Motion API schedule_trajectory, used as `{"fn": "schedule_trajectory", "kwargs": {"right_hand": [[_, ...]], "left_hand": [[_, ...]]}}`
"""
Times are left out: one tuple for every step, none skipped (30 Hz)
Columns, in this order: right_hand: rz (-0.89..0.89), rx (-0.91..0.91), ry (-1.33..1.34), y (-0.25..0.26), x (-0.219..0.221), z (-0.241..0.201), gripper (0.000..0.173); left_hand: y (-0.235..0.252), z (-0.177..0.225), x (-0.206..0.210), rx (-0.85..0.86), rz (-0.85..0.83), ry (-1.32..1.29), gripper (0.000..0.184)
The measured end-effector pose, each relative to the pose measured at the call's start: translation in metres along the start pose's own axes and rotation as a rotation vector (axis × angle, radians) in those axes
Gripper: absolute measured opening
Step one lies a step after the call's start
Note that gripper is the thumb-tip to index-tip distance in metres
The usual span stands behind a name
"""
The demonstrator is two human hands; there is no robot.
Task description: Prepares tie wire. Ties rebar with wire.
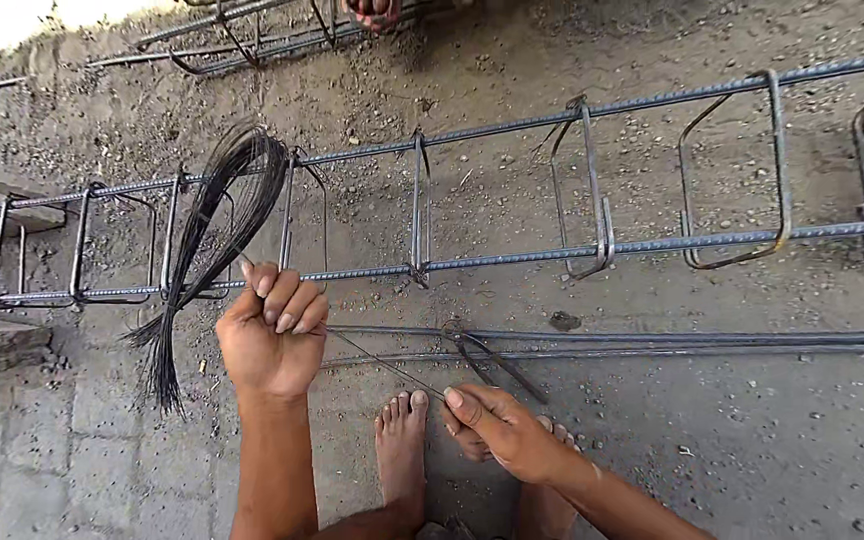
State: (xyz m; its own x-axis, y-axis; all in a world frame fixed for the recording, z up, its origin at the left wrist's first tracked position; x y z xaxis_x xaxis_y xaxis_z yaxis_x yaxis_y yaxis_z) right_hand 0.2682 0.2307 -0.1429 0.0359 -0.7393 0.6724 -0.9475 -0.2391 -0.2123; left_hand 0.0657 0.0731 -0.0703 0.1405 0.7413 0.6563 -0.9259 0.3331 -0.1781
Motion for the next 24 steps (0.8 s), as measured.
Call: {"fn": "schedule_trajectory", "kwargs": {"right_hand": [[0.063,-0.030,-0.126,-0.004,-0.002,-0.005,0.034],[0.113,-0.066,-0.222,-0.008,-0.005,-0.009,0.036],[0.152,-0.098,-0.284,-0.011,-0.007,-0.011,0.037],[0.182,-0.126,-0.314,-0.013,-0.010,-0.012,0.037],[0.211,-0.151,-0.313,-0.015,-0.012,-0.013,0.037],[0.247,-0.178,-0.294,-0.015,-0.013,-0.015,0.036],[0.290,-0.211,-0.260,-0.015,-0.015,-0.018,0.035],[0.325,-0.254,-0.217,-0.014,-0.018,-0.022,0.035],[0.347,-0.306,-0.165,-0.013,-0.020,-0.025,0.035],[0.366,-0.355,-0.101,-0.013,-0.021,-0.028,0.035],[0.383,-0.394,-0.027,-0.012,-0.023,-0.030,0.035],[0.393,-0.426,0.060,-0.012,-0.025,-0.033,0.034],[0.398,-0.454,0.151,-0.012,-0.027,-0.037,0.032],[0.398,-0.477,0.244,-0.013,-0.029,-0.041,0.031],[0.388,-0.501,0.322,-0.014,-0.030,-0.045,0.029],[0.370,-0.531,0.380,-0.014,-0.033,-0.048,0.029],[0.348,-0.565,0.422,-0.015,-0.035,-0.052,0.028],[0.322,-0.596,0.440,-0.016,-0.037,-0.054,0.027],[0.299,-0.624,0.452,-0.016,-0.038,-0.056,0.027],[0.292,-0.651,0.461,-0.016,-0.040,-0.057,0.026],[0.313,-0.681,0.462,-0.017,-0.041,-0.058,0.023],[0.363,-0.719,0.456,-0.017,-0.043,-0.060,0.019],[0.435,-0.763,0.437,-0.018,-0.047,-0.063,0.018],[0.515,-0.800,0.398,-0.019,-0.054,-0.067,0.021]], "left_hand": [[0.003,0.009,-0.009,0.042,0.010,0.009,0.053],[0.006,0.020,-0.017,0.094,0.028,0.033,0.055],[0.009,0.030,-0.021,0.141,0.054,0.059,0.056],[0.011,0.038,-0.023,0.178,0.077,0.083,0.055],[0.011,0.042,-0.022,0.202,0.095,0.098,0.055],[0.011,0.042,-0.021,0.218,0.109,0.103,0.055],[0.011,0.042,-0.021,0.230,0.116,0.102,0.053],[0.013,0.041,-0.022,0.243,0.123,0.098,0.052],[0.015,0.040,-0.025,0.254,0.137,0.095,0.051],[0.018,0.038,-0.027,0.259,0.152,0.093,0.050],[0.019,0.036,-0.029,0.257,0.163,0.085,0.049],[0.020,0.032,-0.030,0.247,0.169,0.067,0.049],[0.020,0.028,-0.031,0.238,0.173,0.048,0.048],[0.020,0.025,-0.033,0.230,0.180,0.035,0.048],[0.020,0.021,-0.035,0.224,0.186,0.022,0.046],[0.019,0.019,-0.037,0.220,0.198,0.004,0.046],[0.018,0.017,-0.038,0.217,0.219,-0.014,0.045],[0.017,0.015,-0.039,0.215,0.241,-0.025,0.045],[0.017,0.013,-0.038,0.211,0.264,-0.026,0.044],[0.015,0.010,-0.037,0.211,0.286,-0.020,0.044],[0.013,0.005,-0.036,0.211,0.299,-0.009,0.044],[0.010,-0.001,-0.032,0.205,0.293,-0.003,0.044],[0.005,-0.010,-0.028,0.193,0.263,0.006,0.045],[0.000,-0.019,-0.022,0.171,0.217,0.028,0.046]]}}
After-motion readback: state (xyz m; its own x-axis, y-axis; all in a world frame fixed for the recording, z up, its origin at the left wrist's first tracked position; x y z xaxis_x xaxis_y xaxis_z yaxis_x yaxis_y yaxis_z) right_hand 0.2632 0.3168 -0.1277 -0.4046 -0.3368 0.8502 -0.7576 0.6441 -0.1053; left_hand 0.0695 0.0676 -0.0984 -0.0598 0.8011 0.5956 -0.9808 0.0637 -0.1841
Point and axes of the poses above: each hand's wrist, its own y-axis towards the middle knuckle, its own x-axis out of the palm, z = x × y, the point moved 3 cm from there along y, towards the middle knuckle, and after that the axes turned 7 degrees about y, right-handed, at the moved point
